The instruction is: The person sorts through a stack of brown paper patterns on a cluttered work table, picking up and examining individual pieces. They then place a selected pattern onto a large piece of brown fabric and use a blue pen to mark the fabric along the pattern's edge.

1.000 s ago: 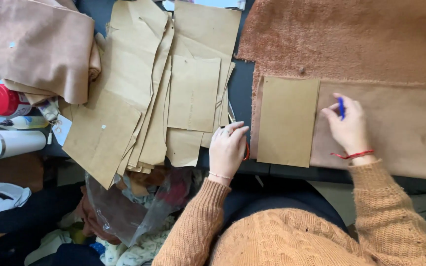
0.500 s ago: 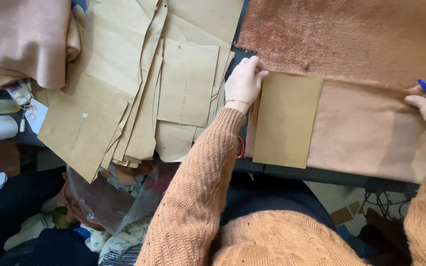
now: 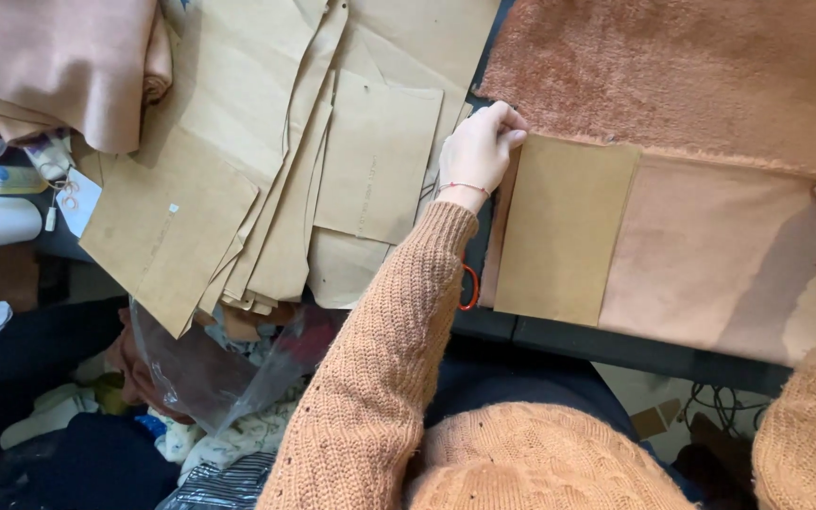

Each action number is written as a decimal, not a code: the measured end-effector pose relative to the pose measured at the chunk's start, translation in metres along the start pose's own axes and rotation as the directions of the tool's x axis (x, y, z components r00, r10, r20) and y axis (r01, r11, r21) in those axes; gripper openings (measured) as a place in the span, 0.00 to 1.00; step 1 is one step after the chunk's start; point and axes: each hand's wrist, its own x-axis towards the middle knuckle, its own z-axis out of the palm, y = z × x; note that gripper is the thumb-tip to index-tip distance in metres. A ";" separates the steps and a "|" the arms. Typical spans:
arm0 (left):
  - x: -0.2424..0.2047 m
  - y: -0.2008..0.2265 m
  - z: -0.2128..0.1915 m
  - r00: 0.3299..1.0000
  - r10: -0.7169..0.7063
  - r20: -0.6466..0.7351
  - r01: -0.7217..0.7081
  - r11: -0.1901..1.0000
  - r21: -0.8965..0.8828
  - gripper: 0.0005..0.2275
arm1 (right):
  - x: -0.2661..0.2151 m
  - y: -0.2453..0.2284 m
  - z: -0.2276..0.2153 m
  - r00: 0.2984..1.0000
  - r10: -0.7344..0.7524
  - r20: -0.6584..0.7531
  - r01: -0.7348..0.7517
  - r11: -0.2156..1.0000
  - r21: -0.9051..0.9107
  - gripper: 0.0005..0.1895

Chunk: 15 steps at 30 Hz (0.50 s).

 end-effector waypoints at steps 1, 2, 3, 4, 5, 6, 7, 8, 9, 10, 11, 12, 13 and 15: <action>0.003 -0.002 0.003 1.000 -0.004 -0.010 0.004 1.000 0.019 0.01 | 0.021 0.051 0.009 0.995 -0.095 -0.005 0.095 0.995 0.023 0.04; 0.006 -0.003 0.005 1.000 -0.008 -0.020 0.009 0.999 0.039 0.02 | 0.059 0.077 0.024 0.982 -0.189 -0.012 0.189 0.981 0.046 0.04; 0.005 -0.002 0.007 0.999 -0.014 -0.029 0.015 0.999 0.041 0.02 | 0.060 0.082 0.021 0.980 -0.197 -0.004 0.197 0.979 0.047 0.04; 0.004 -0.001 0.008 1.000 -0.003 -0.030 0.003 1.000 0.016 0.02 | 0.060 0.087 0.019 0.974 -0.227 0.013 0.226 0.973 0.043 0.04; 0.004 0.000 0.009 0.999 0.011 -0.031 -0.011 1.000 -0.007 0.03 | 0.060 0.093 0.018 0.966 -0.256 0.028 0.255 0.966 0.041 0.05; 0.006 0.000 0.004 0.999 0.007 -0.039 -0.007 1.000 -0.002 0.03 | 0.068 0.087 0.026 0.964 -0.263 0.034 0.262 0.964 0.046 0.05; 0.002 0.003 0.003 0.996 0.044 -0.075 -0.042 0.999 0.031 0.03 | 0.061 0.087 0.027 0.963 -0.269 0.028 0.267 0.962 0.052 0.06; -0.001 0.005 0.003 0.991 0.082 -0.109 -0.076 0.995 0.064 0.03 | 0.055 0.087 0.028 0.962 -0.274 0.023 0.272 0.961 0.057 0.06; 0.001 0.000 0.008 0.991 0.080 -0.104 -0.074 0.995 0.063 0.03 | 0.046 0.075 0.029 0.963 -0.269 0.024 0.267 0.962 0.055 0.06; 0.002 -0.004 0.011 0.987 0.094 -0.130 -0.083 0.993 0.086 0.05 | 0.037 0.062 0.030 0.959 -0.283 0.015 0.282 0.957 0.062 0.07; 0.007 -0.009 0.013 0.980 0.111 -0.166 -0.094 0.989 0.111 0.06 | 0.037 0.045 0.032 0.951 -0.308 0.005 0.307 0.949 0.070 0.08; 0.002 -0.008 0.011 0.979 0.112 -0.171 -0.094 0.989 0.110 0.06 | 0.012 0.003 0.040 0.950 -0.314 0.005 0.312 0.947 0.070 0.08; -0.002 -0.009 0.008 0.969 0.142 -0.202 -0.119 0.986 0.119 0.09 | -0.011 -0.039 0.051 0.918 -0.391 -0.070 0.391 0.920 -0.010 0.12; -0.023 -0.010 -0.001 0.959 0.167 -0.230 -0.140 0.981 0.132 0.13 | -0.061 -0.114 0.070 0.873 -0.468 -0.134 0.459 0.883 -0.092 0.17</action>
